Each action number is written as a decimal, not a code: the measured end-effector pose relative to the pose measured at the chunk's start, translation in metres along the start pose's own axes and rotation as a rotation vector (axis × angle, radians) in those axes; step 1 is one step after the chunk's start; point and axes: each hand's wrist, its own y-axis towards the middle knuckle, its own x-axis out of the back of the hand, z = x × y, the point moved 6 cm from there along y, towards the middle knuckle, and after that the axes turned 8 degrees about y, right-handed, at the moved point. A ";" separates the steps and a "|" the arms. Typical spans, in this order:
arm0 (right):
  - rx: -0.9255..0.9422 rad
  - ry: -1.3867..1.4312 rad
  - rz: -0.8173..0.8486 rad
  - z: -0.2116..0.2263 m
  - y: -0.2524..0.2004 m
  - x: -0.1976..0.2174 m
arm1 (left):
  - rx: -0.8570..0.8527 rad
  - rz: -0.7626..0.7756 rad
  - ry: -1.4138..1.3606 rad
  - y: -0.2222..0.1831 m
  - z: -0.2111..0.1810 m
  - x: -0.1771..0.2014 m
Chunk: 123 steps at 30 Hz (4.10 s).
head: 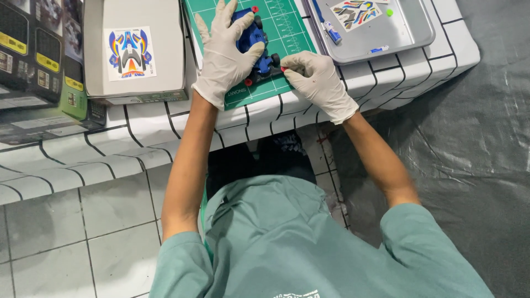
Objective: Assembling a mini 4WD toy car by attaching the body shell to the chassis and securing it with an assembly tool.
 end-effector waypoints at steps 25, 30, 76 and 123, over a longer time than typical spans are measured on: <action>-0.506 -0.421 -0.163 -0.168 0.010 0.191 | 0.108 -0.125 0.251 0.011 -0.021 0.026; -0.397 -0.484 -0.129 -0.197 0.014 0.195 | 0.166 -0.024 0.361 0.029 -0.011 0.012; 0.514 -0.409 0.133 -0.011 0.001 0.015 | -0.010 -0.047 0.518 -0.027 -0.063 -0.031; 0.114 -0.094 0.441 -0.011 0.034 0.022 | -0.005 -0.076 0.584 -0.028 -0.061 -0.034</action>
